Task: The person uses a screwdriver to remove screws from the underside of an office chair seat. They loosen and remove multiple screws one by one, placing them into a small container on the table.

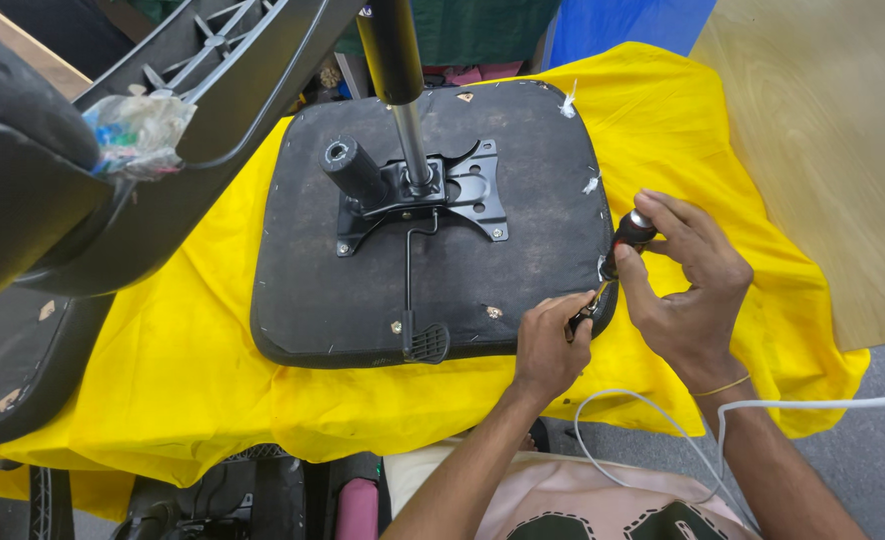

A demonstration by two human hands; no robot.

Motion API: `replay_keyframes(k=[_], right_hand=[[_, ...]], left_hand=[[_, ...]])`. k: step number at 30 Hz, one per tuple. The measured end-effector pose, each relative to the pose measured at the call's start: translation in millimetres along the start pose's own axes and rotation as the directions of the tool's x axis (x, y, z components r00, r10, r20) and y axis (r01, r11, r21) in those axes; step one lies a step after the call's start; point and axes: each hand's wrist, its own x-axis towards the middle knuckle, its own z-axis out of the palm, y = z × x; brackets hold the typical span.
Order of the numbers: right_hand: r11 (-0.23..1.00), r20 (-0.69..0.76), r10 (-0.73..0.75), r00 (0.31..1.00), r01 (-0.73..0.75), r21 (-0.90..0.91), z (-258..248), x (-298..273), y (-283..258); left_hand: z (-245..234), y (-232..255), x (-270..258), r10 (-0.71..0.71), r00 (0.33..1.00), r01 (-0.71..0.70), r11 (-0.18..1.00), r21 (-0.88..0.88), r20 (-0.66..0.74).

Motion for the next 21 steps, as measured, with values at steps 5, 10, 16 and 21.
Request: replay_keyframes(k=[5, 10, 16, 21], right_hand=[[0.997, -0.004, 0.003, 1.000, -0.004, -0.078, 8.3, -3.5, 0.6], [0.990, -0.055, -0.005, 0.998, -0.003, -0.139, 11.8, -1.4, 4.6], [0.999, -0.056, 0.029, 0.998, -0.030, -0.025, 12.9, 2.2, 3.5], [0.997, -0.028, 0.073, 0.997, -0.073, 0.004, 11.6, 0.6, 12.0]], left_hand=[[-4.0, 7.7, -15.8, 0.003, 0.987, -0.025, 0.990, 0.136, 0.162], [-11.5, 11.1, -29.5, 0.093, 0.945, -0.246, 0.834, 0.494, 0.313], [-23.8, -1.5, 0.0, 0.095, 0.844, -0.378, 0.804, 0.460, 0.527], [-33.3, -9.2, 6.7, 0.160, 0.805, -0.498, 0.706, 0.504, 0.572]])
